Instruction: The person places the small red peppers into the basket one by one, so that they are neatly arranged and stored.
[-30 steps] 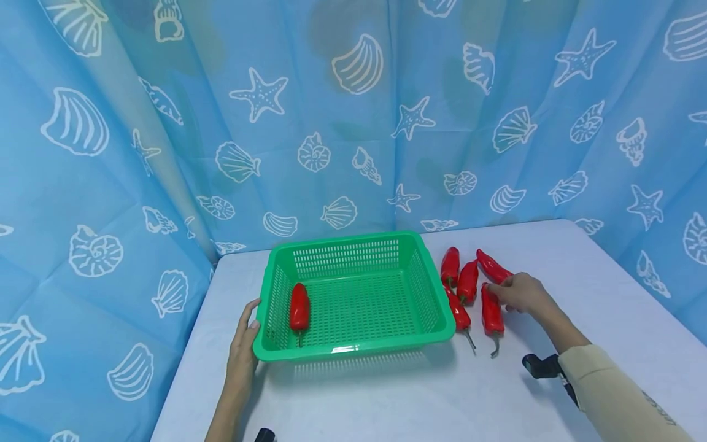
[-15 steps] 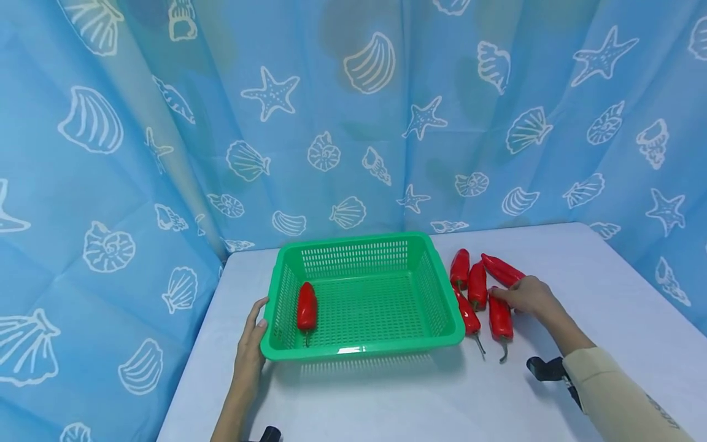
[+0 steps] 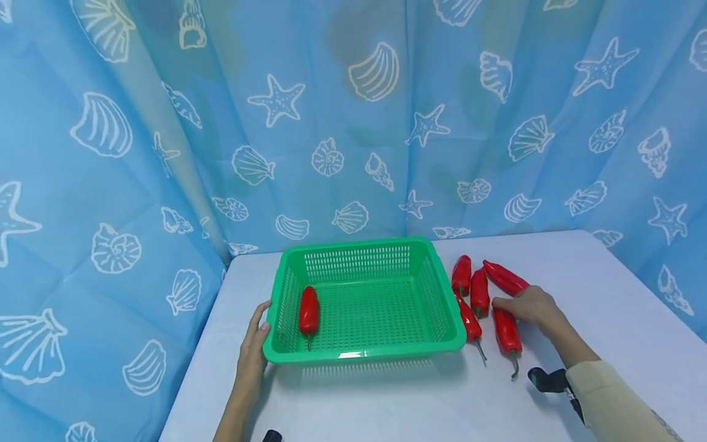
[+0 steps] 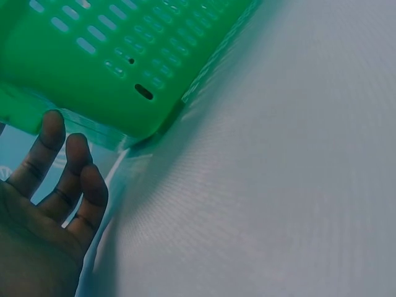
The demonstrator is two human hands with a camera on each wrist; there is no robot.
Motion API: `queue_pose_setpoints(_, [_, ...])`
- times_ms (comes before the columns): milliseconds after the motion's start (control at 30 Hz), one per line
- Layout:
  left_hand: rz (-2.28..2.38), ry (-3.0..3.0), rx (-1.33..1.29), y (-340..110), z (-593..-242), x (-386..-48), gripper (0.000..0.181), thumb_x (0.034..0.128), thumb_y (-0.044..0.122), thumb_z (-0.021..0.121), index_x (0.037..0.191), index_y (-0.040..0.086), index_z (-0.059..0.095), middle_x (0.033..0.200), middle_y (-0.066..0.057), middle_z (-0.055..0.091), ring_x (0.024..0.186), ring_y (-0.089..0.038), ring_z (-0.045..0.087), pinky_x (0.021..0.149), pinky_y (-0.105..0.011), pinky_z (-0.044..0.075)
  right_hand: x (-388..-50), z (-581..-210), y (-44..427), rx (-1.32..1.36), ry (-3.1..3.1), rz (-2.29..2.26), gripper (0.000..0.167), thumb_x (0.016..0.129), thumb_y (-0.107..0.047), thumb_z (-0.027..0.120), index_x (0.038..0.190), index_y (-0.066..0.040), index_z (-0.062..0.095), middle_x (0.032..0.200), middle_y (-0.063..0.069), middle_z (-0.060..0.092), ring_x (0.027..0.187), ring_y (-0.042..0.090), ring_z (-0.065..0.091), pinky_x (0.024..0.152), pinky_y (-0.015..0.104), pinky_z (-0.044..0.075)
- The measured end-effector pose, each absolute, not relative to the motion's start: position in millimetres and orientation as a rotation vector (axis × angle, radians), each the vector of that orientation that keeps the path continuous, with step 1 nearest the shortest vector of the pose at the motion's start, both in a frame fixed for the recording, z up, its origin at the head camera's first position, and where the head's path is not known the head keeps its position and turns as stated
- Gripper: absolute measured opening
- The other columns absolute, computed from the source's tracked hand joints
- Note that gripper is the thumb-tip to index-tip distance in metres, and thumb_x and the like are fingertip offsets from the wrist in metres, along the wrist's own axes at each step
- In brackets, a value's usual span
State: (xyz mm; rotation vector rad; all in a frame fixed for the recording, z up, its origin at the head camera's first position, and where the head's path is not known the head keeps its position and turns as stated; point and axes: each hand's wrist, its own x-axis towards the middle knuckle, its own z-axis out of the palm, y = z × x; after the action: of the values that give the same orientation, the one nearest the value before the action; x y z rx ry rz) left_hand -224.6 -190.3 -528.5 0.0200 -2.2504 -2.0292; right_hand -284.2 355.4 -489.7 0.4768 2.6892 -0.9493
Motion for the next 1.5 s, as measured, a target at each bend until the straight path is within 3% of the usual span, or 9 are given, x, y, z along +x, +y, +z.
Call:
queue_pose_setpoints(233, [-2.033, -2.272, 0.041, -191, -532, -223, 0.053, 0.1055, 0.051, 0.04, 0.155, 0.032, 0.036, 0.128, -0.011, 0.055, 0.095, -0.022, 0.059, 0.081, -0.035, 0.048, -276, -482, 360, 0.474, 2.69, -0.982, 0.082, 0.074, -0.039, 0.086, 0.116, 0.017, 0.043, 0.103, 0.026, 0.053, 0.098, 0.044, 0.051, 0.067, 0.038, 0.056])
queue_pose_setpoints(400, [-2.034, -2.275, 0.078, -194, -531, -221, 0.054, 0.1054, 0.051, 0.04, 0.155, 0.031, 0.035, 0.148, -0.006, 0.043, 0.108, -0.026, 0.053, 0.086, -0.038, 0.045, -274, -472, 356, 0.46, 2.69, -0.997, 0.085, 0.074, -0.04, 0.086, 0.119, 0.018, 0.043, 0.107, 0.029, 0.05, 0.099, 0.045, 0.049, 0.068, 0.039, 0.057])
queue_pose_setpoints(633, [-2.035, -2.267, 0.101, -200, -528, -220, 0.053, 0.1055, 0.051, 0.04, 0.155, 0.033, 0.036, 0.122, -0.014, 0.055, 0.1, -0.026, 0.056, 0.082, -0.034, 0.048, -277, -456, 351, 0.408, 2.708, -1.021, 0.088, 0.077, -0.04, 0.084, 0.124, 0.021, 0.041, 0.111, 0.032, 0.049, 0.101, 0.046, 0.05, 0.071, 0.042, 0.058])
queue_pose_setpoints(833, [-2.034, -2.299, 0.121, -198, -526, -223, 0.054, 0.1052, 0.053, 0.039, 0.156, 0.033, 0.034, 0.151, -0.007, 0.04, 0.105, -0.026, 0.055, 0.083, -0.036, 0.047, -271, -447, 348, 0.382, 2.71, -1.041, 0.088, 0.076, -0.037, 0.086, 0.125, 0.02, 0.041, 0.111, 0.032, 0.052, 0.1, 0.045, 0.052, 0.072, 0.044, 0.058])
queue_pose_setpoints(1133, [-2.039, -2.323, 0.147, -192, -527, -227, 0.055, 0.1048, 0.055, 0.038, 0.156, 0.034, 0.034, 0.159, -0.005, 0.032, 0.125, -0.029, 0.047, 0.09, -0.038, 0.045, -269, -427, 341, 0.297, 2.733, -1.069, 0.093, 0.077, -0.042, 0.085, 0.13, 0.02, 0.041, 0.117, 0.034, 0.051, 0.102, 0.047, 0.053, 0.073, 0.045, 0.058])
queue_pose_setpoints(1500, [-2.065, -2.329, 0.148, -188, -526, -227, 0.058, 0.104, 0.057, 0.038, 0.157, 0.035, 0.031, 0.161, -0.004, 0.028, 0.136, -0.03, 0.04, 0.099, -0.049, 0.044, -277, -400, 319, 0.181, 2.759, -1.104, 0.081, 0.082, -0.036, 0.081, 0.129, 0.018, 0.044, 0.116, 0.032, 0.055, 0.1, 0.042, 0.055, 0.067, 0.039, 0.058])
